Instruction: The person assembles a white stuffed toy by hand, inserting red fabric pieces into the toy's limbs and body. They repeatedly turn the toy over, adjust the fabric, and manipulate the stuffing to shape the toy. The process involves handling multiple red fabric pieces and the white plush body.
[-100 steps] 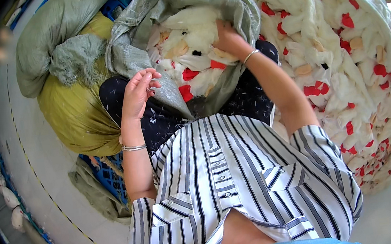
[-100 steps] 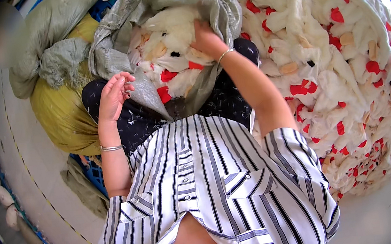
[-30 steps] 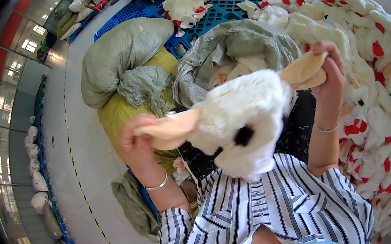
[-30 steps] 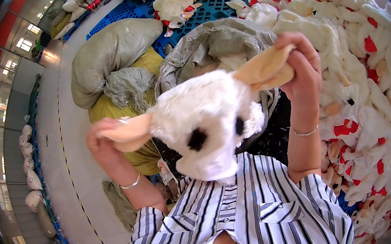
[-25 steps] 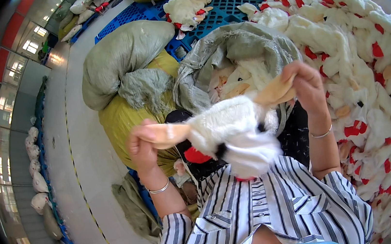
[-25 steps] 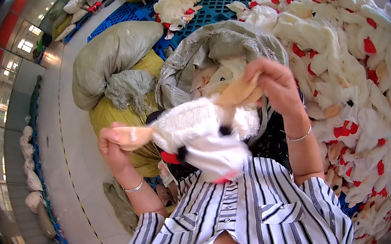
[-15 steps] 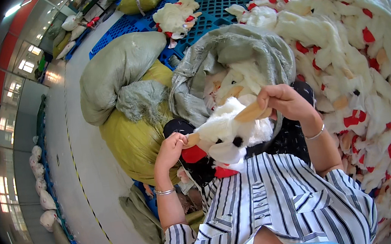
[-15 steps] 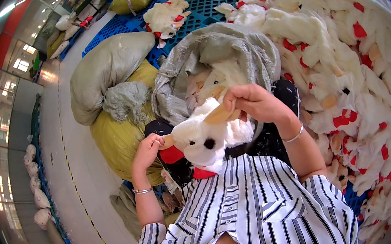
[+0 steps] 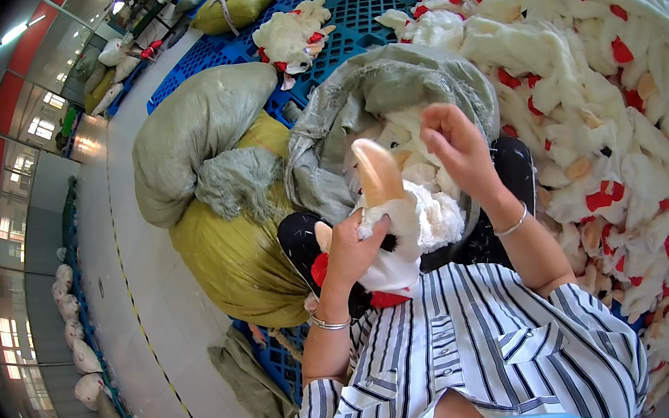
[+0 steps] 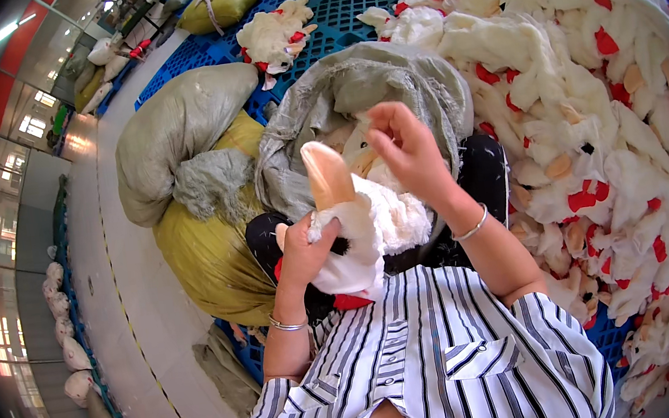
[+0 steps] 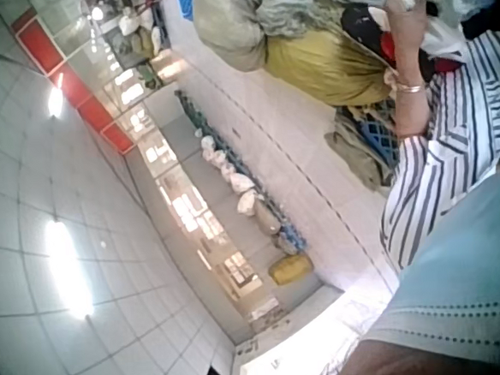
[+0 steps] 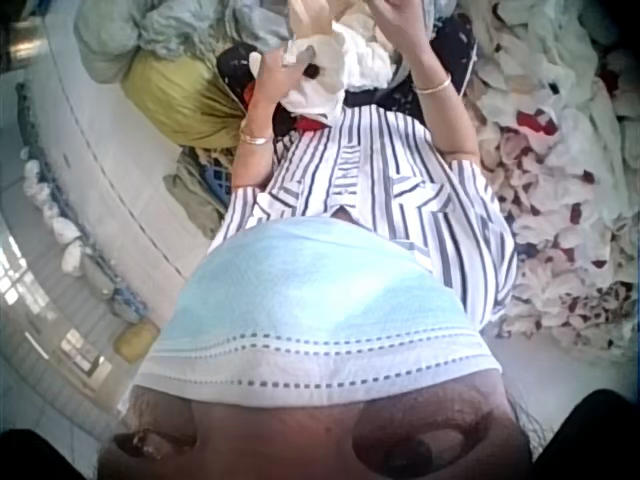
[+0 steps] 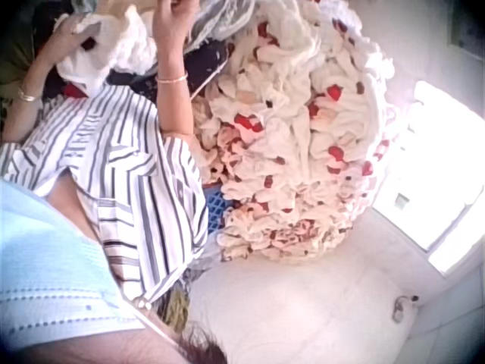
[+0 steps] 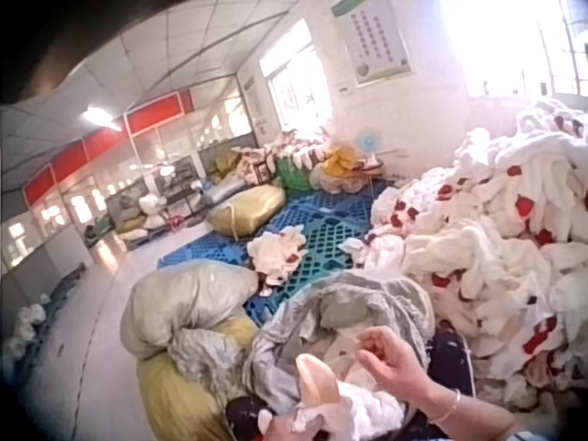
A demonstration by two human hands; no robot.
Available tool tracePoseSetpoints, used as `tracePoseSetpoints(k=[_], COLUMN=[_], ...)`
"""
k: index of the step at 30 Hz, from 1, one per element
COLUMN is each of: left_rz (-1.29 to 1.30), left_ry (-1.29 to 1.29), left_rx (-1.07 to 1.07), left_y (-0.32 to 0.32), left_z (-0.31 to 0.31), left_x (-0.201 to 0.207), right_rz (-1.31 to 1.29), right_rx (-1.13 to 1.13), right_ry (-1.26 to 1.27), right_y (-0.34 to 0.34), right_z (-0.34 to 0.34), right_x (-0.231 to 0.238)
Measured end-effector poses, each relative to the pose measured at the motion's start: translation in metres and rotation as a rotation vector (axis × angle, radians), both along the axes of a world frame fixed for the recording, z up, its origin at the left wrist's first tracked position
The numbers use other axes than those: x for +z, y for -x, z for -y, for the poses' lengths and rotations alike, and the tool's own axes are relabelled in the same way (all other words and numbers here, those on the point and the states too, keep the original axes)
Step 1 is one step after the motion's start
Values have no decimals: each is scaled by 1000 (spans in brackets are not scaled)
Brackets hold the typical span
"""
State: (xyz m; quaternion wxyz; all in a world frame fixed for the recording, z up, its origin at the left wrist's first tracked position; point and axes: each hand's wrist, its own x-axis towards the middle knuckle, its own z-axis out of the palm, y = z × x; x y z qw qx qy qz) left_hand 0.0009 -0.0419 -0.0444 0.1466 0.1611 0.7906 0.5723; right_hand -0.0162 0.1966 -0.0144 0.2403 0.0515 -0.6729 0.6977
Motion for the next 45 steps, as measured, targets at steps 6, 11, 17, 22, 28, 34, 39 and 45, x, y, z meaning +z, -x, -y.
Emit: tracePoseSetpoints(k=[6,11,17,22,28,34,39,45], left_rz=[159,347,391,440,449,337,300,239], left_ry=[-282,-581,-221,-204,-270,-567,-638,-507], left_rx=[98,52,-66,-321,57,231,309,262], left_y=[15,18,22,12,12,9,-1,-6], left_z=[-3,-11,4,27,8,-22,-27,-27], left_x=[-7,-41,-29,-8,-20,-19,-14,-21], right_rz=[-200,-64,124,202,-24,253,102,-10], right_rx=[325,367,385,424,270,332,102,410], right_ry=[-692,-719,-383,-278,-481,-741,-684,-559], right_y=[-36,-37,-34,-34,-39,-46,-44,-45], right_z=[53,54,35,13,28,59,61,55], right_x=[4,-11,-10,-5,27,1,-7,-19])
